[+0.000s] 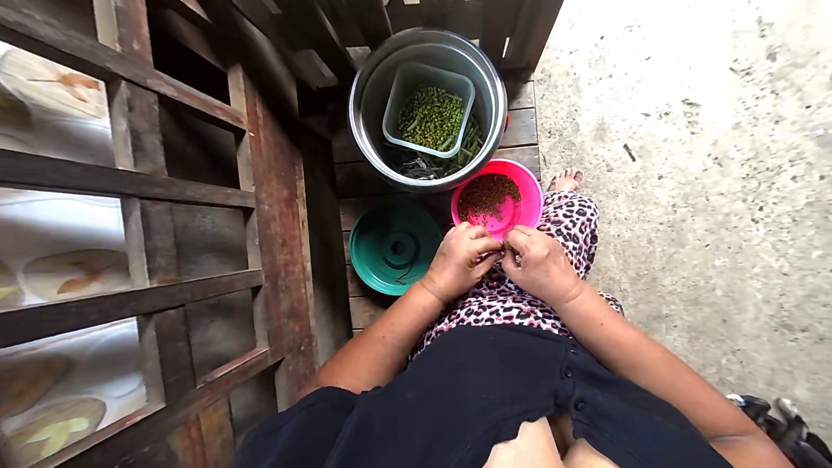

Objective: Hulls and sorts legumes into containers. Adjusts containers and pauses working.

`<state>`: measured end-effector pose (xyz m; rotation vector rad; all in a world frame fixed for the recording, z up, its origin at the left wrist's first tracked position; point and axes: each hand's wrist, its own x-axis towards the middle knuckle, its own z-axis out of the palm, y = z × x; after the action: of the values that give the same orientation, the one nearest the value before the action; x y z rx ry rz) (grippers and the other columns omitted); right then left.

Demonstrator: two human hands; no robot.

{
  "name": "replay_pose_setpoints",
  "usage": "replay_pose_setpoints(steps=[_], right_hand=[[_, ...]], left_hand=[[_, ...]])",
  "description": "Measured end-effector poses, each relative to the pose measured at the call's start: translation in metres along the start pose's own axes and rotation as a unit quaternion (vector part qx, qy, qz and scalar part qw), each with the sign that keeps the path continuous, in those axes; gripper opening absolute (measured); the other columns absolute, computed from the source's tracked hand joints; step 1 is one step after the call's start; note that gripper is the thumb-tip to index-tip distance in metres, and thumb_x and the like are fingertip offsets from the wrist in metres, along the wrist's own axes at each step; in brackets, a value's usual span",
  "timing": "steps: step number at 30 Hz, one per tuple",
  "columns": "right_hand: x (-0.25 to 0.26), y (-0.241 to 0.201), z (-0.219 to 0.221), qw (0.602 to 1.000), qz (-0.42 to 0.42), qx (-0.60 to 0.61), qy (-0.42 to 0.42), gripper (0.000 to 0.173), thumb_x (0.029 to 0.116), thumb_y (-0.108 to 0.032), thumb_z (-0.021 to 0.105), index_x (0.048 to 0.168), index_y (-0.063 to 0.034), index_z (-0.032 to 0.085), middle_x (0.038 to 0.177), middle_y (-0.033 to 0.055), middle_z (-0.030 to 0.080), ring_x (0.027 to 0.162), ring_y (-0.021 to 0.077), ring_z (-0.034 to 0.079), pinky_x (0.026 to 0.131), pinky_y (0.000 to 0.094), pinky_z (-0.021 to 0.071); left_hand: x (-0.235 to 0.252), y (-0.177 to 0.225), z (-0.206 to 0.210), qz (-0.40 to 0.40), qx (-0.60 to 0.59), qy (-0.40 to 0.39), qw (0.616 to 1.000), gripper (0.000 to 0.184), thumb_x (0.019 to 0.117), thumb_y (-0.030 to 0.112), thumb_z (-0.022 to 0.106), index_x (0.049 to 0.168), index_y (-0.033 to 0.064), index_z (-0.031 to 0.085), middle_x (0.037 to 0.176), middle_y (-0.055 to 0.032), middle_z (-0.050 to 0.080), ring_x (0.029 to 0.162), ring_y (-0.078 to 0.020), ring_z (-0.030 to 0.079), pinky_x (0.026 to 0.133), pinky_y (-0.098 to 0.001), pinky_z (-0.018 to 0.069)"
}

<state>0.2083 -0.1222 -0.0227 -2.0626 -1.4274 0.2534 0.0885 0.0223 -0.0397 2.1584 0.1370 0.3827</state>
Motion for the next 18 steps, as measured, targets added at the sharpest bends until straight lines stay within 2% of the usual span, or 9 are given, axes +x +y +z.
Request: replay_pose_setpoints(steps=[3,6,8,9,11,13,14,16,18], right_hand=[[0.002,0.000,0.003,0.999,-0.032,-0.026,0.020,0.008,0.0811,-0.002,0.062,0.074,0.0023,0.064,0.075,0.0165,0.064,0.068,0.0322,0.067,0.057,0.0444,0.0542],[0.004,-0.001,0.002,0.998,-0.029,-0.029,0.044,0.010,0.0814,-0.003,0.061,0.073,0.0023,0.064,0.073,0.0164,0.064,0.068,0.0322,0.067,0.055,0.0441,0.0532],[0.004,0.000,0.002,0.998,0.019,0.025,0.046,0.009,0.0800,-0.003,0.062,0.072,0.0012,0.063,0.071,0.0134,0.062,0.064,0.0261,0.063,0.054,0.0393,0.0509],[0.004,0.001,0.001,0.993,0.074,0.089,0.038,0.007,0.0795,-0.003,0.062,0.073,0.0002,0.063,0.070,0.0097,0.061,0.061,0.0191,0.058,0.054,0.0335,0.0481],[0.007,0.002,-0.002,0.934,0.225,0.277,0.008,0.010,0.0837,-0.001,0.061,0.076,-0.0071,0.061,0.066,-0.0028,0.056,0.055,0.0035,0.049,0.052,0.0201,0.0417],[0.010,0.003,-0.003,0.849,0.329,0.414,-0.025,0.017,0.0852,0.000,0.057,0.073,-0.0123,0.058,0.060,-0.0067,0.052,0.050,0.0010,0.045,0.048,0.0179,0.0378],[0.013,0.003,-0.005,0.833,0.346,0.429,-0.052,0.018,0.0858,0.001,0.055,0.073,-0.0120,0.057,0.059,-0.0063,0.051,0.048,0.0012,0.044,0.047,0.0176,0.0376],[0.020,0.004,-0.010,0.875,0.326,0.335,-0.122,0.018,0.0889,0.001,0.058,0.074,-0.0092,0.059,0.060,-0.0036,0.052,0.051,0.0037,0.045,0.049,0.0211,0.0371],[0.033,0.003,-0.015,0.917,0.296,0.193,-0.184,0.011,0.0920,-0.003,0.059,0.083,-0.0057,0.065,0.068,0.0032,0.057,0.059,0.0128,0.053,0.056,0.0346,0.0437]], left_hand=[[0.003,0.001,0.005,0.021,0.056,0.018,0.998,0.008,0.0867,0.006,0.073,0.093,0.0055,0.079,0.091,-0.0105,0.073,0.090,-0.0282,0.068,0.082,-0.0451,0.0541],[0.004,0.003,0.009,0.016,0.056,0.031,0.998,0.008,0.0876,0.005,0.072,0.092,0.0043,0.078,0.089,-0.0111,0.073,0.088,-0.0282,0.069,0.080,-0.0445,0.0543],[0.005,0.003,0.014,0.024,0.047,0.055,0.997,0.008,0.0875,0.004,0.070,0.091,0.0039,0.078,0.087,-0.0109,0.073,0.087,-0.0276,0.068,0.080,-0.0435,0.0538],[0.005,0.002,0.016,0.029,0.039,0.070,0.996,0.008,0.0874,0.004,0.070,0.090,0.0036,0.078,0.086,-0.0109,0.072,0.086,-0.0273,0.068,0.080,-0.0431,0.0535],[0.005,-0.001,0.020,0.032,0.017,0.095,0.995,0.008,0.0877,0.004,0.071,0.091,0.0029,0.078,0.085,-0.0108,0.071,0.085,-0.0263,0.066,0.081,-0.0420,0.0533],[0.003,-0.002,0.023,-0.005,-0.052,0.111,0.993,0.007,0.0878,0.003,0.071,0.091,0.0011,0.077,0.086,-0.0104,0.070,0.087,-0.0229,0.065,0.084,-0.0381,0.0529],[0.001,-0.001,0.022,-0.043,-0.112,0.120,0.986,0.007,0.0884,0.001,0.070,0.092,-0.0009,0.075,0.088,-0.0103,0.070,0.087,-0.0188,0.064,0.083,-0.0335,0.0533],[-0.003,0.002,0.015,-0.142,-0.236,0.151,0.949,0.008,0.0942,0.000,0.064,0.099,-0.0038,0.069,0.093,-0.0079,0.067,0.083,-0.0092,0.064,0.076,-0.0246,0.0565],[-0.009,0.001,0.007,-0.233,-0.314,0.200,0.898,0.009,0.0996,0.005,0.061,0.107,0.0016,0.065,0.096,-0.0026,0.066,0.082,-0.0065,0.063,0.076,-0.0256,0.0562]])
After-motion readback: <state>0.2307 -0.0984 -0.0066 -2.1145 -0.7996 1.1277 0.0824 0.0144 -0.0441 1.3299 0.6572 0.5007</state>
